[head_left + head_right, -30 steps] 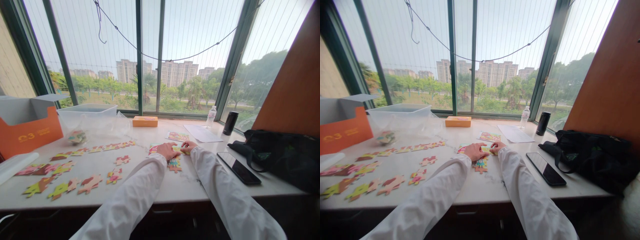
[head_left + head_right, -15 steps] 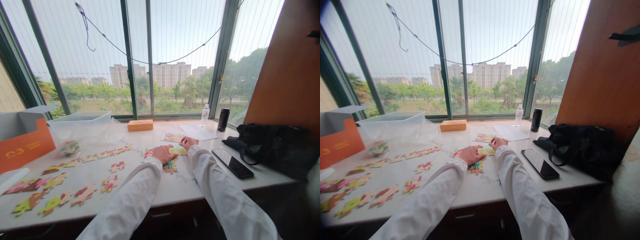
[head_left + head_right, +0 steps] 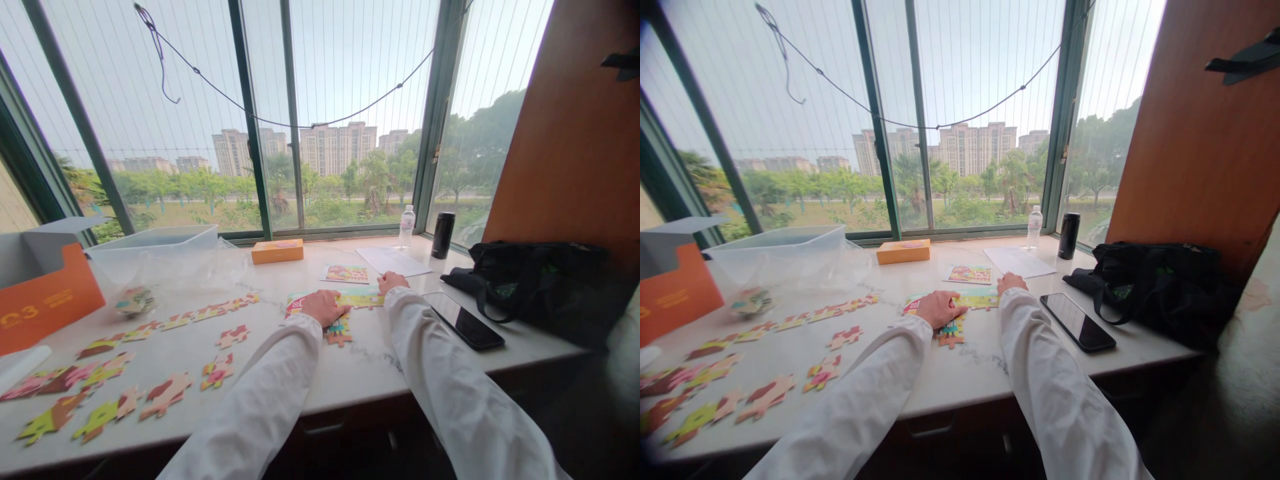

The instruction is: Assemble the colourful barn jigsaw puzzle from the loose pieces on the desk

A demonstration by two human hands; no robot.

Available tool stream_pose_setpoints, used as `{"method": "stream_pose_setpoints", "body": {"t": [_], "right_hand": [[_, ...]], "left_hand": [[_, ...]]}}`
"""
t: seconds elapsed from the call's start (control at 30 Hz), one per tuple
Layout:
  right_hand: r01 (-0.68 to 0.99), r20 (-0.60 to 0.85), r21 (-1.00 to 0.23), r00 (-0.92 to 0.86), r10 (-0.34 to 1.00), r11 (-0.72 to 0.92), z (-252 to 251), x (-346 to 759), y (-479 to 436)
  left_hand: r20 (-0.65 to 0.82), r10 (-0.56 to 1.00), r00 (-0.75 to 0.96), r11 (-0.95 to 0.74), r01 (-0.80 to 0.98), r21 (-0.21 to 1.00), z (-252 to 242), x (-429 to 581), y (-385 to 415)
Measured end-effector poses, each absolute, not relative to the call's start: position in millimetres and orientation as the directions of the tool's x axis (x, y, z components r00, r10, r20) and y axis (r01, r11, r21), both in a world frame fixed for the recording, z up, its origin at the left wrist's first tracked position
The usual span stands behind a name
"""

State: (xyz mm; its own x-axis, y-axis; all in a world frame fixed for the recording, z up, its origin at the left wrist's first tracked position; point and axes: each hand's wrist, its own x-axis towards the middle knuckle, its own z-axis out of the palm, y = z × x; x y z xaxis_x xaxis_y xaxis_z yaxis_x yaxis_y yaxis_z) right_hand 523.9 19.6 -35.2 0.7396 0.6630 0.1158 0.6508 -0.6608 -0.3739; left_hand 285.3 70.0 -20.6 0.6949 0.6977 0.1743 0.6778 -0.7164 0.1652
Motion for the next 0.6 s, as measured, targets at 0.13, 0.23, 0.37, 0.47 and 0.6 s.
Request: {"method": "stream_pose_setpoints", "body": {"t": [0.13, 0.23, 0.37, 0.47, 0.6], "right_hand": [[0.654, 0.139, -0.394, 0.737, 0.661, -0.646, -31, 524, 16], [0.659, 0.152, -0.412, 0.731, 0.665, -0.63, -26, 525, 12], [0.615, 0.164, -0.435, 0.772, 0.614, -0.658, -18, 527, 5], [0.586, 0.164, -0.45, 0.796, 0.582, -0.674, -16, 529, 2], [0.606, 0.176, -0.463, 0.778, 0.603, -0.647, -20, 528, 1]], "left_hand": [[0.175, 0.705, 0.687, -0.708, 0.695, 0.121, -19, 283, 71], [0.184, 0.715, 0.674, -0.697, 0.708, 0.113, -19, 283, 71], [0.221, 0.728, 0.65, -0.682, 0.72, 0.128, -20, 283, 71], [0.252, 0.721, 0.646, -0.687, 0.715, 0.132, -20, 281, 71], [0.32, 0.701, 0.637, -0.697, 0.706, 0.121, -17, 277, 70]]}}
